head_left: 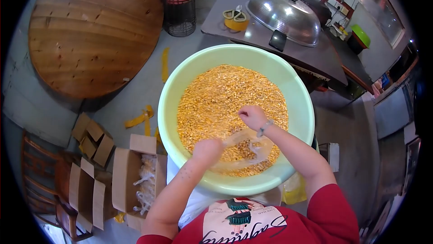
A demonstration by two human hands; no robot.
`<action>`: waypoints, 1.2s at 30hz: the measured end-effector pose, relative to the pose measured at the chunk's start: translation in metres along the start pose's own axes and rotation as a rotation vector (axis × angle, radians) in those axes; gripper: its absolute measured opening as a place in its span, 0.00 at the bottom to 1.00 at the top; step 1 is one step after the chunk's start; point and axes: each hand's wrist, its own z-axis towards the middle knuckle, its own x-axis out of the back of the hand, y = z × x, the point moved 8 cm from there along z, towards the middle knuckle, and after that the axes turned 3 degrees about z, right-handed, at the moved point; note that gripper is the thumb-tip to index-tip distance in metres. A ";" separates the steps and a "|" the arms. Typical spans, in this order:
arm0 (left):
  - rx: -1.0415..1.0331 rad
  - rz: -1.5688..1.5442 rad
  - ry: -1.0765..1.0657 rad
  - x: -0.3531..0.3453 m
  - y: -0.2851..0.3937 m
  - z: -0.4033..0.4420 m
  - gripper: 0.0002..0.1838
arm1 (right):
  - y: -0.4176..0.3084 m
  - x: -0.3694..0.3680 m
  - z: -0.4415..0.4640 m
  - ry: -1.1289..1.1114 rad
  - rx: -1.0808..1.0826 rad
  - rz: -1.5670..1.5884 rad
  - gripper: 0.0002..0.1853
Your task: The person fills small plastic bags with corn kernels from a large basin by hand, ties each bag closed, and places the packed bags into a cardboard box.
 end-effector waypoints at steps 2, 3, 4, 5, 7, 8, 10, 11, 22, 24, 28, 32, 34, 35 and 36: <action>-0.025 0.005 -0.015 -0.002 0.001 0.000 0.13 | 0.018 -0.035 0.026 -0.081 -0.102 0.021 0.12; -0.044 0.008 -0.018 -0.003 0.001 -0.001 0.11 | 0.015 -0.047 0.033 -0.097 -0.104 -0.019 0.13; -0.062 0.012 -0.022 -0.005 0.002 -0.002 0.10 | 0.011 -0.060 0.040 -0.114 -0.105 -0.058 0.15; -0.062 0.005 -0.007 -0.003 0.001 -0.002 0.09 | 0.008 -0.072 0.045 -0.131 -0.107 -0.098 0.16; -0.068 -0.009 0.020 0.001 0.002 -0.004 0.07 | -0.005 -0.084 0.042 -0.213 -0.202 -0.173 0.18; -0.063 -0.015 0.033 0.001 0.001 -0.004 0.07 | -0.011 -0.086 0.038 -0.252 -0.252 -0.212 0.19; -0.058 -0.026 0.063 0.001 0.000 -0.004 0.07 | -0.018 -0.097 0.034 -0.319 -0.249 -0.315 0.21; -0.056 -0.016 0.059 0.001 0.001 -0.003 0.07 | -0.019 -0.101 0.032 -0.313 -0.235 -0.295 0.21; -0.059 -0.009 0.054 0.000 0.002 -0.003 0.08 | 0.040 -0.119 0.019 -0.263 -0.727 0.629 0.11; -0.057 -0.001 0.064 -0.003 0.000 -0.002 0.08 | 0.046 -0.117 0.013 -0.271 -0.845 0.978 0.10; -0.048 -0.017 0.074 0.002 0.003 -0.003 0.10 | 0.042 -0.102 0.006 -0.214 -0.876 1.285 0.13; -0.028 -0.005 0.076 0.008 0.004 -0.004 0.11 | 0.016 -0.071 0.007 -0.309 -0.678 1.364 0.14; -0.022 0.017 0.100 0.005 -0.001 -0.001 0.12 | -0.002 -0.053 0.000 -0.381 -0.577 1.266 0.16; -0.009 0.020 0.103 0.004 -0.003 -0.001 0.11 | -0.009 -0.049 -0.007 -0.452 -0.540 1.194 0.16; 0.004 0.023 0.107 0.008 -0.002 -0.002 0.09 | -0.017 -0.045 -0.016 -0.521 -0.502 1.120 0.16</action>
